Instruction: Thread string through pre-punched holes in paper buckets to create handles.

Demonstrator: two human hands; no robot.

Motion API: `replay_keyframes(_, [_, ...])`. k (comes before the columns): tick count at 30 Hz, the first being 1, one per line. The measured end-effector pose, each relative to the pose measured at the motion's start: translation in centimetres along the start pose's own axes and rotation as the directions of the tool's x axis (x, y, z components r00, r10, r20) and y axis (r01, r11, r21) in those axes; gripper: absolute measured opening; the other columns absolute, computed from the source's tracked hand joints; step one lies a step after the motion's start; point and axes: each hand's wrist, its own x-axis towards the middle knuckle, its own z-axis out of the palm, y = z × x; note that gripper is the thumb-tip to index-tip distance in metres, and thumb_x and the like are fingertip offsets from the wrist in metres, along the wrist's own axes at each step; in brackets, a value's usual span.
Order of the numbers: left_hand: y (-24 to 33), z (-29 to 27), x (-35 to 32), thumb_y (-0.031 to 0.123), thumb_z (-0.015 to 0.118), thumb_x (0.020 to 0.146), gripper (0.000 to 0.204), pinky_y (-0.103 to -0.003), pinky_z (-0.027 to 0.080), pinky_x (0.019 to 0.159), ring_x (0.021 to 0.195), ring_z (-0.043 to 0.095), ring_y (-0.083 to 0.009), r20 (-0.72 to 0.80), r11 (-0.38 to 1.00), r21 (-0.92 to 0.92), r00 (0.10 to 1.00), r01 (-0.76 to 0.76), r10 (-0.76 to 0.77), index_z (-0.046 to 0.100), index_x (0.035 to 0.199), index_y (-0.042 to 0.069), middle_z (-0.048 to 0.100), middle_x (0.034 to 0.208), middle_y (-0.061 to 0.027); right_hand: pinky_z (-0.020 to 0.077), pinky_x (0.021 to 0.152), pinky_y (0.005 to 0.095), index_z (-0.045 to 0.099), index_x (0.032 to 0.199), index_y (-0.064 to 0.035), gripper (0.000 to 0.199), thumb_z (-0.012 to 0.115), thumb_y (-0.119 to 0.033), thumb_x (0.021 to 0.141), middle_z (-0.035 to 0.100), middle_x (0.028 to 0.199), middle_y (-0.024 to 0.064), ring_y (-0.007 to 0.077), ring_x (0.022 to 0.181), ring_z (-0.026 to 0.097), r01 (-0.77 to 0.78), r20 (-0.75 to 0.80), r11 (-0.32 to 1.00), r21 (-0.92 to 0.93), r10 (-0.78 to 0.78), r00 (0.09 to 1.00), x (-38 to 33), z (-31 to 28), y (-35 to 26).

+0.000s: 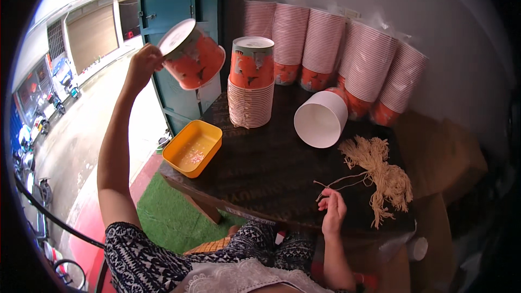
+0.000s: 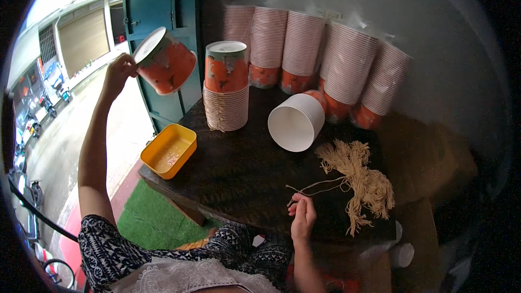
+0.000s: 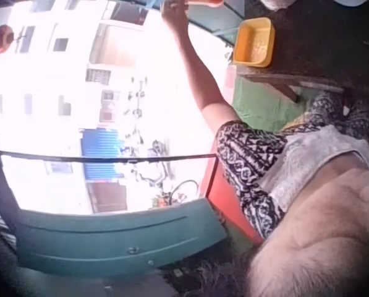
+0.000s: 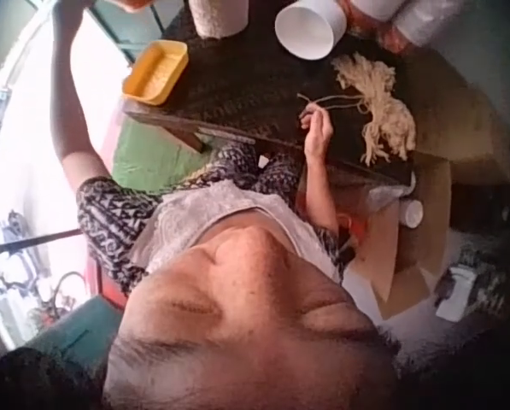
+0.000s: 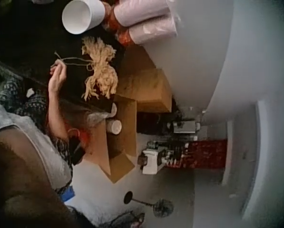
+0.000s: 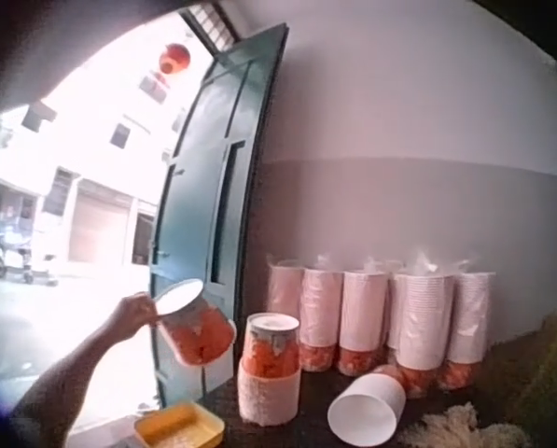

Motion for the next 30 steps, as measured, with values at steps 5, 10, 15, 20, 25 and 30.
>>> replay_keyframes(5, [-1.2, 0.4, 5.4, 0.010, 0.061, 0.096, 0.010, -0.029, 0.057, 0.067, 0.076, 0.069, -0.0157, 0.080, 0.999, -0.044, 0.996, -0.022, 0.026, 0.058, 0.096, 0.001, 0.068, 0.084, -0.0098, 0.0440, 0.061, 0.0231, 0.063, 0.097, 0.0001, 0.034, 0.042, -0.025, 0.105, 0.061, 0.082, 0.0025, 0.0075, 0.068, 0.053, -0.006, 0.002, 1.000, -0.014, 0.006, 1.000, 0.0, 0.0, -0.5])
replay_keyframes(10, [-0.4, 1.6, 9.1, 0.012, 0.062, 0.096, 0.012, -0.030, 0.057, 0.067, 0.076, 0.069, -0.0169, 0.120, 0.997, -0.047, 0.991, -0.059, 0.064, 0.059, 0.095, 0.001, 0.069, 0.083, -0.0104, 0.0441, 0.063, 0.0232, 0.064, 0.094, 0.0002, 0.032, 0.043, -0.022, 0.104, 0.062, 0.083, 0.0028, 0.0075, 0.069, 0.053, 0.034, 0.039, 0.999, -0.039, -0.032, 0.999, 0.0, 0.2, -0.5])
replay_keyframes(15, [-0.2, 3.5, 12.4, 0.015, 0.062, 0.096, 0.013, -0.030, 0.057, 0.069, 0.075, 0.069, -0.0174, 0.224, 0.989, -0.089, 0.965, -0.119, 0.136, 0.060, 0.095, 0.002, 0.069, 0.082, -0.0101, 0.0446, 0.063, 0.0234, 0.064, 0.093, 0.0001, 0.031, 0.043, -0.021, 0.104, 0.062, 0.085, 0.0028, 0.0075, 0.070, 0.053, 0.028, 0.033, 0.994, -0.102, -0.025, 0.999, -0.2, 0.4, -0.9])
replay_keyframes(20, [-0.2, 6.2, 14.8, 0.015, 0.063, 0.095, 0.014, -0.030, 0.057, 0.068, 0.075, 0.067, -0.0165, 0.259, 0.983, -0.141, 0.954, -0.117, 0.151, 0.062, 0.098, 0.002, 0.067, 0.082, -0.0094, 0.0451, 0.064, 0.0234, 0.064, 0.093, -0.0009, 0.031, 0.044, -0.021, 0.104, 0.062, 0.086, 0.0023, 0.0077, 0.071, 0.054, 0.027, 0.041, 0.991, -0.132, -0.022, 0.999, -0.2, 0.5, -0.7])
replay_keyframes(25, [0.6, 9.2, 16.7, 0.018, 0.067, 0.091, 0.018, -0.030, 0.055, 0.066, 0.073, 0.066, -0.0156, 0.295, 0.972, -0.184, 0.935, -0.147, 0.198, 0.063, 0.096, 0.002, 0.067, 0.081, -0.0081, 0.0476, 0.062, 0.0280, 0.065, 0.094, 0.0025, 0.025, 0.047, -0.014, 0.101, 0.063, 0.089, 0.0072, 0.0129, 0.071, 0.057, 0.062, 0.064, 0.975, -0.214, -0.049, 0.997, -0.3, 0.5, -0.9])
replay_keyframes(30, [0.9, 11.2, 17.6, 0.024, 0.072, 0.085, 0.023, -0.029, 0.054, 0.064, 0.069, 0.064, -0.0151, 0.329, 0.973, -0.200, 0.928, -0.111, 0.174, 0.064, 0.091, 0.003, 0.066, 0.079, -0.0069, 0.0482, 0.063, 0.0298, 0.065, 0.095, 0.0025, 0.024, 0.048, -0.013, 0.100, 0.064, 0.090, 0.0086, 0.0154, 0.071, 0.058, 0.123, 0.107, 0.952, -0.281, -0.096, 0.990, -0.3, 0.4, -0.8])
